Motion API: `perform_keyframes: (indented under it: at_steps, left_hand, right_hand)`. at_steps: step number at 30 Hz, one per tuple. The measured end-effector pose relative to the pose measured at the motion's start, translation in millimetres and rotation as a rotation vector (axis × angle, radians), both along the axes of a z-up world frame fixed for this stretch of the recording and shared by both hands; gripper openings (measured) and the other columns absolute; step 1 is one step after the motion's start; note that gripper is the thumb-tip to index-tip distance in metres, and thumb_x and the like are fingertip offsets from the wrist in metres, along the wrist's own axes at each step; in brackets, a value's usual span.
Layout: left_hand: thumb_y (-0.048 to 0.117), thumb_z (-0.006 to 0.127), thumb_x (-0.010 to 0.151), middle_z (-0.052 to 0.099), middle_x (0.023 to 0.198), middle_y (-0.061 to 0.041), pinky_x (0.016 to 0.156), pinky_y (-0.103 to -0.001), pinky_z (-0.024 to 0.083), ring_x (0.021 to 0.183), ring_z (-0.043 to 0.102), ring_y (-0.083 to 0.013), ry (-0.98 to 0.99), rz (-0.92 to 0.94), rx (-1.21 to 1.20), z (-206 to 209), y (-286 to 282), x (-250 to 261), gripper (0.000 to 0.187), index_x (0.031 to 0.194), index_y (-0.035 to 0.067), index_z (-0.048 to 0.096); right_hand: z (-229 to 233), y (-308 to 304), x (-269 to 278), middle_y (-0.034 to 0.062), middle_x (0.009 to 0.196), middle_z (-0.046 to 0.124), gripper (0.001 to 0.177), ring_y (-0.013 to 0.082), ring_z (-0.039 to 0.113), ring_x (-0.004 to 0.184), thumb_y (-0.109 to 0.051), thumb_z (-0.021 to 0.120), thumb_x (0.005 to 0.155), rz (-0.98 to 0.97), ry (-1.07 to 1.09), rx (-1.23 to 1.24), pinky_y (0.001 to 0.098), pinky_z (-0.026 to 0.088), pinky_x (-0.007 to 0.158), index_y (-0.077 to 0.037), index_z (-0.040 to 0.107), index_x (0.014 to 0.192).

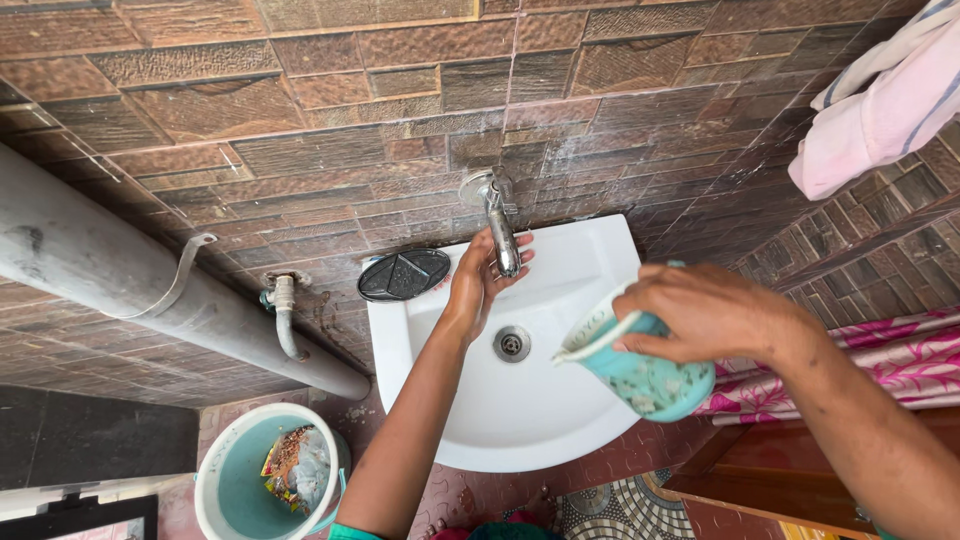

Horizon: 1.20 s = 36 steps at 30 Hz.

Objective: The person scrubs the underside of a wall-mounted sink and the connected drain pipe with a brush, then rinses the brush and a mug under running water in the sink. The person also wipes the sink basin with their hand.

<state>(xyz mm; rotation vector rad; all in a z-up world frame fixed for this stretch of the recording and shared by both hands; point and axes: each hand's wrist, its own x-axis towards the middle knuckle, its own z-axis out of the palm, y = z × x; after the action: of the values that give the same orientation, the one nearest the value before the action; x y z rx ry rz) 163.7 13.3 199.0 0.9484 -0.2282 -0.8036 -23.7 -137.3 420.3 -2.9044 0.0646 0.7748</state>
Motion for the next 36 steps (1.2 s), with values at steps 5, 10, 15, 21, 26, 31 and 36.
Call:
perform_keyframes:
  at_steps: [5,10,15,21,26,31,36]
  left_hand:
    - [0.027,0.058,0.101,0.068,0.085,-0.010,0.058,-0.034,0.048,0.064,0.057,-0.0163,-0.043,0.153,0.165,12.2,-48.1,10.9,0.020,0.104,0.007,0.059]
    - [0.037,0.057,0.092,0.060,0.065,0.000,0.050,-0.028,0.045,0.054,0.051,-0.0110,0.340,0.063,-0.022,-15.8,-69.5,42.0,0.025,0.088,0.012,0.063]
    - [0.038,0.064,0.101,0.043,0.060,0.006,0.049,-0.024,0.036,0.053,0.042,-0.0067,0.248,-0.023,-0.274,-21.3,-59.2,21.7,0.033,0.081,0.018,0.049]
    - [0.060,0.061,0.095,0.044,0.054,0.005,0.036,-0.023,0.022,0.041,0.034,-0.0049,0.061,0.125,0.078,5.7,-41.9,-10.7,0.048,0.076,0.016,0.052]
    - [0.071,0.056,0.093,0.052,0.056,-0.001,0.046,-0.029,0.035,0.049,0.047,-0.0118,-0.317,0.096,0.461,-6.9,-19.4,-24.7,0.064,0.079,0.009,0.065]
    - [0.083,0.041,0.089,0.076,0.069,-0.007,0.081,-0.045,0.053,0.081,0.074,-0.0245,-0.781,-0.204,0.927,8.3,12.8,-5.1,0.085,0.089,0.007,0.079]
    - [0.074,0.055,0.091,0.073,0.079,-0.019,0.074,-0.051,0.057,0.084,0.074,-0.0367,-1.253,-0.169,1.212,58.6,30.8,0.3,0.072,0.086,0.006,0.078]
  right_hand:
    - [66.5,23.7,36.5,0.0083,0.092,0.073,0.041,0.0240,0.071,0.088,-0.051,0.068,0.083,0.103,-0.250,-0.169,0.0441,0.059,0.073,-0.020,0.075,0.109]
    - [80.0,31.6,41.3,0.0077,0.080,0.074,0.039,0.0234,0.069,0.087,-0.051,0.070,0.085,0.126,-0.364,-0.190,0.0463,0.059,0.072,-0.017,0.076,0.102]
    - [33.1,14.6,23.1,0.0058,0.094,0.075,0.034,0.0207,0.066,0.095,-0.044,0.072,0.083,0.087,-0.238,-0.065,0.0433,0.056,0.085,-0.018,0.077,0.104]
    - [-48.5,-8.6,3.3,0.0002,0.110,0.072,0.033,0.0168,0.061,0.107,-0.037,0.070,0.086,0.014,-0.096,-0.006,0.0382,0.052,0.098,-0.018,0.075,0.112]
    - [-138.2,-9.5,-3.7,0.0020,0.110,0.072,0.030,0.0197,0.060,0.110,-0.034,0.074,0.084,0.091,-0.164,0.128,0.0391,0.052,0.097,-0.015,0.077,0.107]
    - [-225.9,0.3,-4.9,0.0012,0.099,0.073,0.022,0.0211,0.063,0.103,-0.029,0.076,0.084,0.204,-0.361,0.287,0.0391,0.055,0.093,-0.011,0.079,0.097]
    - [-292.9,18.2,-7.0,0.0003,0.099,0.072,0.021,0.0178,0.065,0.103,-0.022,0.077,0.081,0.155,-0.614,0.419,0.0333,0.059,0.089,-0.011,0.079,0.100]
